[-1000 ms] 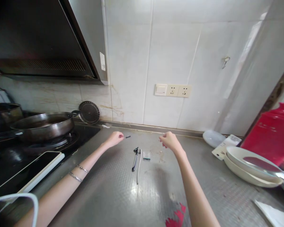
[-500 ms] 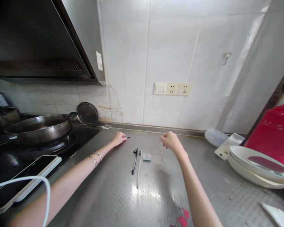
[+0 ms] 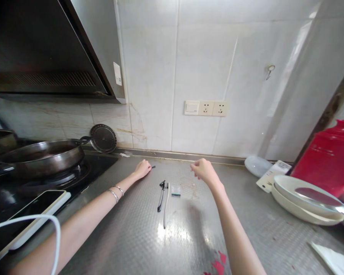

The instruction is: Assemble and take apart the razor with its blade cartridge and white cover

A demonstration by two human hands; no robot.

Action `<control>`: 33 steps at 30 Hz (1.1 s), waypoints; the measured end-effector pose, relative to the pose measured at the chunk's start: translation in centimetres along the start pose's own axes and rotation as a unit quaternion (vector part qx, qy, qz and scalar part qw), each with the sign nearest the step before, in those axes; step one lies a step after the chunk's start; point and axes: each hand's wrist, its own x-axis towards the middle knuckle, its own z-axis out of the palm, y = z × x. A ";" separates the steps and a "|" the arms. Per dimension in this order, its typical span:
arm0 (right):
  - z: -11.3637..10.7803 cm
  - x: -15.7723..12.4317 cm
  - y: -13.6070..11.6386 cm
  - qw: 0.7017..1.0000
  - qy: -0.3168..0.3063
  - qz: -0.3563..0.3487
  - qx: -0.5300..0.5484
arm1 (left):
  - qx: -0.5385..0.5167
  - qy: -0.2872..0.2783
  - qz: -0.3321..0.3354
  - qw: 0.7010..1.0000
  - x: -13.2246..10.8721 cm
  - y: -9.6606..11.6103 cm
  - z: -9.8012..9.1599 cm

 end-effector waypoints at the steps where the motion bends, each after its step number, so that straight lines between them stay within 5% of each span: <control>1: 0.0 0.0 0.0 1.000 0.000 -0.003 0.000 | 0.000 0.001 0.004 1.000 0.0 0.1 0.0; 12: 0.0 -0.3 -0.3 0.995 0.045 -0.077 -0.041 | -0.111 -0.005 0.014 0.994 0.7 0.7 -2.2; 18: 0.4 -0.7 -1.5 0.988 0.005 -0.152 0.007 | -0.219 -0.045 0.071 0.972 -0.8 3.6 -5.3; 24: 1.0 -1.2 -2.8 0.973 -0.068 -0.200 0.094 | -0.354 -0.179 0.135 0.908 -4.4 6.8 -8.1; 33: 1.8 -1.7 -4.0 0.952 -0.147 -0.234 0.132 | -0.353 -0.185 0.159 0.903 -6.0 8.2 -11.0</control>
